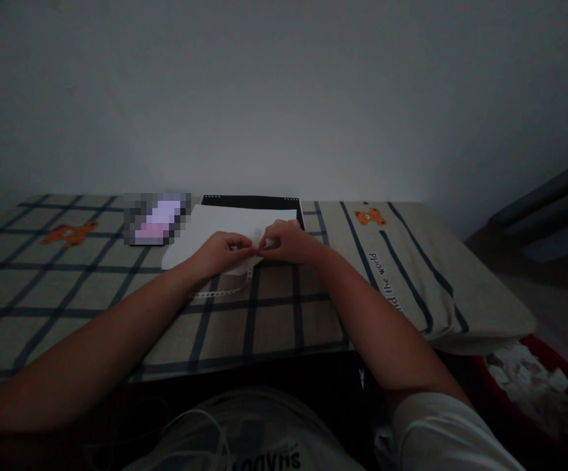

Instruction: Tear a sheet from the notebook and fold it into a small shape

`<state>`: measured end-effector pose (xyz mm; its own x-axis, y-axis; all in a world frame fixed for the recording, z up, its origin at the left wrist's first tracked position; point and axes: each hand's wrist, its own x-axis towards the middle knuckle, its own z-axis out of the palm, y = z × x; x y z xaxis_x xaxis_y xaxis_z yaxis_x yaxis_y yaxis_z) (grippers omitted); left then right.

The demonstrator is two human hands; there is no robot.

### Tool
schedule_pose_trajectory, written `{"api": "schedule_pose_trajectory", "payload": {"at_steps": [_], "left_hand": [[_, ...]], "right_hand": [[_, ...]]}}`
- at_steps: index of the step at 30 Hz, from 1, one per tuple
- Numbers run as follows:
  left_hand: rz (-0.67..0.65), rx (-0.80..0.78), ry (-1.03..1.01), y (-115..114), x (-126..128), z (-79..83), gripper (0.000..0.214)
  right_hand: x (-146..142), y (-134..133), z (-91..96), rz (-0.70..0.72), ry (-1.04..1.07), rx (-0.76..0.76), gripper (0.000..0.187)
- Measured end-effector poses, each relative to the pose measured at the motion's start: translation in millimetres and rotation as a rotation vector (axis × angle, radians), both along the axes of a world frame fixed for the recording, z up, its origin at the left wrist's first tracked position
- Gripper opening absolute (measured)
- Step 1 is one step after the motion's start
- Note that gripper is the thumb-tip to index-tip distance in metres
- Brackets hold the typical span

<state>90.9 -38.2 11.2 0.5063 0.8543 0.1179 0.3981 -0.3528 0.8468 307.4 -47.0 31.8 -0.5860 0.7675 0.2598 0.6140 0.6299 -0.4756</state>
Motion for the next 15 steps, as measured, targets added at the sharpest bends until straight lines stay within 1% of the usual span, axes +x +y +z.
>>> {"api": "schedule_pose_trajectory", "payload": {"at_steps": [7, 15], "left_hand": [[-0.018, 0.025, 0.002, 1.6, -0.6, -0.1, 0.03], [-0.002, -0.045, -0.026, 0.1, 1.5, 1.4, 0.029]], "right_hand": [[-0.9, 1.3, -4.2, 0.022, 0.045, 0.028, 0.02], [-0.2, 2.8, -4.4, 0.062, 0.1, 0.073, 0.016]]}}
